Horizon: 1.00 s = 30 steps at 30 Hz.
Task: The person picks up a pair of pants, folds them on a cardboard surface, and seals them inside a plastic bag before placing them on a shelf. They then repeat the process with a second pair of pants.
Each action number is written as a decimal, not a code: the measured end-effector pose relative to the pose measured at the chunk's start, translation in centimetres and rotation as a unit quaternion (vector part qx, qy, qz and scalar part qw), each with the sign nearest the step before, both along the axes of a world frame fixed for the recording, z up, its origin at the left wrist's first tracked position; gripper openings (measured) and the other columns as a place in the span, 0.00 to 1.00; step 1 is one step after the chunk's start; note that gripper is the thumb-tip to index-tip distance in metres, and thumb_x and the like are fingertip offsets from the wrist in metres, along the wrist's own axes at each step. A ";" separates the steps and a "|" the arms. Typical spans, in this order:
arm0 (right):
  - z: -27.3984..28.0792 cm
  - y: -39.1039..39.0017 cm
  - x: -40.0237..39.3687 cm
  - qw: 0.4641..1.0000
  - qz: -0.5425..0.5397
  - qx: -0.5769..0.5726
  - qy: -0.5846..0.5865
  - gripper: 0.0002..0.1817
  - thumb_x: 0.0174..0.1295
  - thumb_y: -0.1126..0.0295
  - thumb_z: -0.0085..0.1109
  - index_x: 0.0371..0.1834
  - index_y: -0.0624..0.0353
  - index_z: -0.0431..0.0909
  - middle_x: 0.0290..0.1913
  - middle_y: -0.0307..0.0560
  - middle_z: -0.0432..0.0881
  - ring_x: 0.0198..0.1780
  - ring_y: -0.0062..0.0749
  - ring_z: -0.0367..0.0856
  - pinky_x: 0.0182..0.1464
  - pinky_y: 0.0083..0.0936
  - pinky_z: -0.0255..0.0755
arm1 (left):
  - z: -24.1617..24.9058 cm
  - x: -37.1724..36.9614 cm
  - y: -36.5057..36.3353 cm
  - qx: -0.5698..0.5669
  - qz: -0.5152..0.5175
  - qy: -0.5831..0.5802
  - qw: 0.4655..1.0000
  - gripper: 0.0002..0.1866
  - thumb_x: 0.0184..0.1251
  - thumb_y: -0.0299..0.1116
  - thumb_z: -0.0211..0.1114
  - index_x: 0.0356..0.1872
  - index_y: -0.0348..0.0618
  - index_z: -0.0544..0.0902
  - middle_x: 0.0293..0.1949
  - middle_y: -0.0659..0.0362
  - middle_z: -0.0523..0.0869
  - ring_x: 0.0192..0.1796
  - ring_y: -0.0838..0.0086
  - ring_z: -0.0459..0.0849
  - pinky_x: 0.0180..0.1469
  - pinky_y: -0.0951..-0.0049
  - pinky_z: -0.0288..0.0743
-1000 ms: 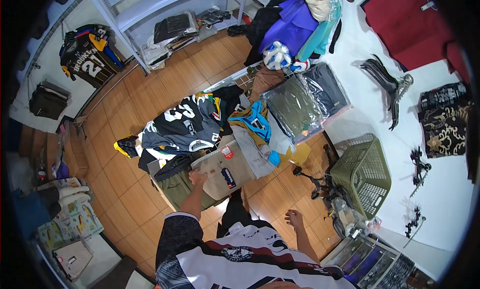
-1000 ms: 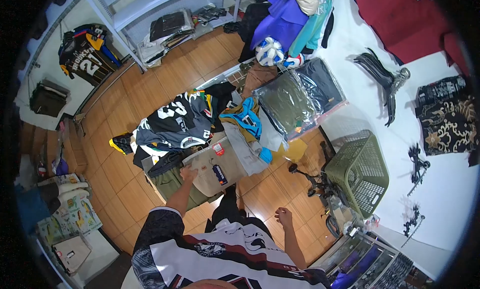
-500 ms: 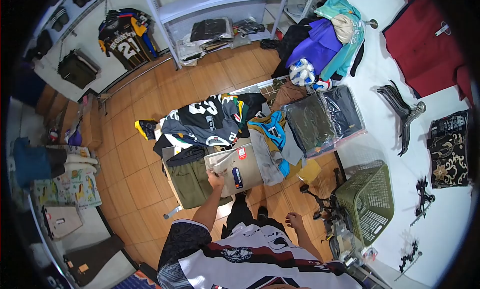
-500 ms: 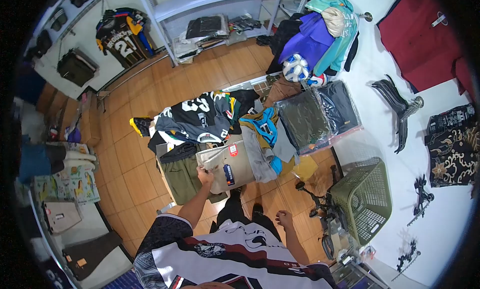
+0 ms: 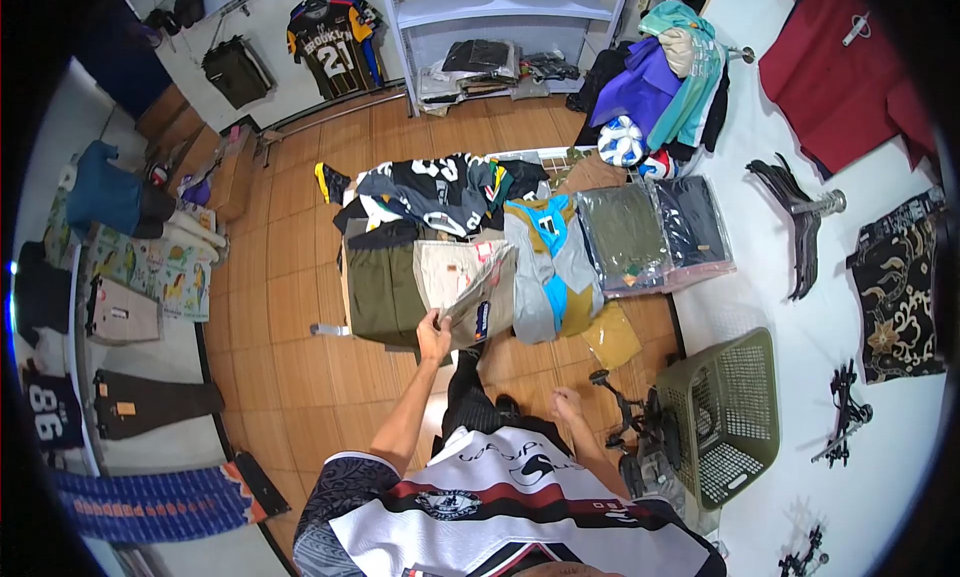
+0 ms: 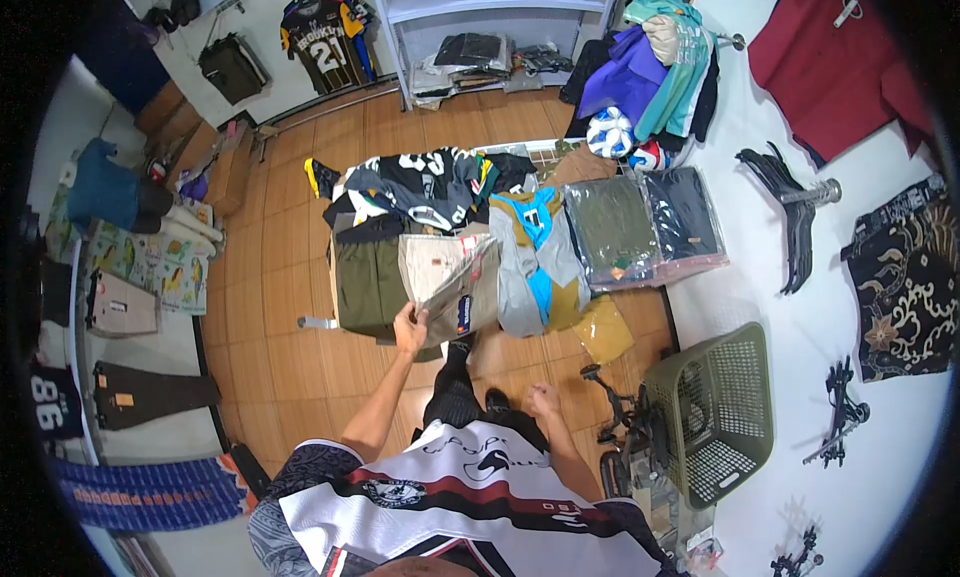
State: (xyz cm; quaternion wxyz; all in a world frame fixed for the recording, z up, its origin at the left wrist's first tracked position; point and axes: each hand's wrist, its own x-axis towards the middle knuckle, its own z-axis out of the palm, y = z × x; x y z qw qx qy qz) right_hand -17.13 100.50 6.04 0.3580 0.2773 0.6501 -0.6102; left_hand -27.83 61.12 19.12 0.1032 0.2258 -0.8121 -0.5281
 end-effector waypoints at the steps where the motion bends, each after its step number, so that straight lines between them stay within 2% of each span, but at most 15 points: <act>1: 1.6 -0.2 0.2 0.999 0.009 0.030 0.019 0.14 0.74 0.70 0.56 0.59 0.61 0.80 0.45 0.47 0.89 0.40 0.33 0.89 0.37 0.29 0.80 | 0.9 1.5 0.9 -0.008 -0.026 0.021 0.999 0.11 0.70 0.28 0.68 0.48 0.32 0.85 0.33 0.49 0.88 0.35 0.73 0.82 0.44 0.66 0.79; 2: 2.9 -0.4 0.2 0.997 0.019 0.058 0.039 0.14 0.74 0.70 0.56 0.59 0.59 0.80 0.47 0.46 0.89 0.41 0.32 0.89 0.38 0.28 0.79 | 1.9 2.8 1.6 -0.018 -0.053 0.042 0.998 0.12 0.70 0.28 0.68 0.50 0.33 0.85 0.35 0.48 0.89 0.37 0.74 0.83 0.45 0.67 0.79; 4: 6.1 -1.0 0.6 0.997 0.008 0.049 0.057 0.15 0.74 0.69 0.58 0.61 0.59 0.80 0.49 0.46 0.89 0.43 0.31 0.89 0.41 0.30 0.80 | 6.0 5.8 4.5 -0.014 -0.068 0.043 0.997 0.09 0.70 0.25 0.66 0.46 0.30 0.84 0.35 0.55 0.88 0.40 0.76 0.80 0.49 0.70 0.77; 8: 8.5 -1.2 -0.4 0.997 0.007 0.014 0.076 0.18 0.72 0.68 0.61 0.64 0.58 0.78 0.52 0.44 0.89 0.47 0.31 0.88 0.47 0.33 0.80 | 10.8 11.0 7.1 -0.039 -0.073 0.097 0.992 0.10 0.71 0.24 0.64 0.50 0.32 0.85 0.39 0.52 0.91 0.43 0.75 0.85 0.51 0.70 0.79; 12: 9.1 -2.4 -2.7 0.994 0.035 -0.002 0.104 0.24 0.69 0.68 0.62 0.68 0.55 0.75 0.56 0.43 0.88 0.53 0.31 0.86 0.49 0.35 0.80 | 16.9 17.5 7.2 -0.120 -0.072 0.117 0.983 0.10 0.70 0.25 0.67 0.50 0.36 0.87 0.41 0.53 0.91 0.44 0.64 0.86 0.56 0.63 0.76; 13: 10.0 -3.1 -3.2 0.993 0.038 -0.015 0.109 0.26 0.67 0.69 0.62 0.69 0.55 0.74 0.58 0.43 0.87 0.56 0.31 0.84 0.50 0.37 0.80 | 19.2 19.5 7.3 -0.116 -0.061 0.108 0.986 0.10 0.68 0.25 0.68 0.49 0.40 0.88 0.42 0.53 0.91 0.48 0.59 0.84 0.61 0.60 0.71; 14: 10.7 -4.1 -3.5 0.992 0.044 -0.028 0.112 0.27 0.66 0.69 0.62 0.71 0.54 0.74 0.60 0.43 0.86 0.59 0.30 0.83 0.52 0.38 0.80 | 20.8 21.6 7.2 -0.111 -0.053 0.111 0.986 0.10 0.67 0.25 0.68 0.48 0.40 0.88 0.42 0.54 0.91 0.49 0.60 0.84 0.62 0.60 0.70; 17: 12.2 -7.9 -3.5 0.983 0.117 -0.109 0.088 0.40 0.59 0.67 0.61 0.79 0.52 0.66 0.74 0.44 0.74 0.72 0.31 0.70 0.64 0.45 0.71 | 24.9 28.3 6.6 -0.098 -0.009 0.120 0.988 0.10 0.65 0.23 0.69 0.47 0.40 0.88 0.42 0.56 0.91 0.49 0.63 0.84 0.66 0.60 0.68; 20: 13.4 -12.9 -1.3 0.945 0.192 -0.266 -0.003 0.39 0.59 0.67 0.60 0.79 0.50 0.67 0.76 0.42 0.72 0.72 0.33 0.70 0.65 0.45 0.68 | 28.6 35.9 6.6 -0.112 0.044 0.136 0.983 0.10 0.63 0.21 0.70 0.45 0.39 0.88 0.42 0.57 0.90 0.50 0.63 0.83 0.67 0.59 0.67; 21: 10.9 -14.6 -0.4 0.928 0.193 -0.317 -0.039 0.30 0.61 0.69 0.57 0.71 0.51 0.73 0.60 0.43 0.84 0.61 0.42 0.79 0.64 0.52 0.69 | 29.0 38.7 6.7 -0.113 0.070 0.142 0.981 0.10 0.63 0.21 0.70 0.45 0.39 0.88 0.42 0.56 0.90 0.50 0.63 0.83 0.68 0.59 0.67; 24: 10.3 -19.1 4.3 0.847 0.372 -0.369 -0.086 0.21 0.63 0.69 0.58 0.61 0.53 0.78 0.54 0.45 0.86 0.55 0.40 0.82 0.60 0.53 0.70 | 29.8 47.4 8.3 -0.120 0.166 0.160 0.966 0.10 0.61 0.19 0.70 0.44 0.39 0.88 0.42 0.56 0.90 0.51 0.62 0.83 0.67 0.58 0.68; 25: 14.6 -20.7 8.2 0.863 0.385 -0.327 -0.027 0.16 0.64 0.71 0.58 0.55 0.54 0.81 0.52 0.46 0.87 0.52 0.39 0.83 0.56 0.51 0.72 | 30.0 50.2 9.3 -0.122 0.208 0.162 0.957 0.10 0.61 0.19 0.69 0.44 0.39 0.87 0.42 0.55 0.90 0.50 0.62 0.83 0.67 0.58 0.68; 26: 13.5 -21.9 9.4 0.843 0.432 -0.320 -0.027 0.16 0.67 0.70 0.60 0.57 0.53 0.81 0.52 0.44 0.87 0.51 0.37 0.82 0.54 0.42 0.73 | 30.0 53.2 10.2 -0.124 0.251 0.163 0.946 0.10 0.61 0.19 0.69 0.43 0.39 0.87 0.42 0.55 0.90 0.50 0.62 0.84 0.67 0.58 0.69; 28: 12.4 -24.5 13.5 0.857 0.480 -0.181 0.057 0.18 0.70 0.66 0.64 0.61 0.54 0.81 0.50 0.41 0.86 0.47 0.30 0.82 0.51 0.31 0.73 | 29.1 60.0 12.1 -0.140 0.319 0.145 0.926 0.10 0.63 0.19 0.68 0.46 0.37 0.86 0.42 0.53 0.89 0.47 0.62 0.84 0.61 0.62 0.73; 30: 20.2 -25.5 20.6 0.805 0.520 -0.203 0.202 0.18 0.71 0.64 0.68 0.61 0.55 0.82 0.46 0.38 0.86 0.43 0.22 0.80 0.47 0.22 0.71 | 28.0 66.7 14.4 -0.108 0.396 0.127 0.903 0.11 0.64 0.20 0.67 0.47 0.37 0.85 0.42 0.53 0.89 0.46 0.62 0.84 0.58 0.65 0.74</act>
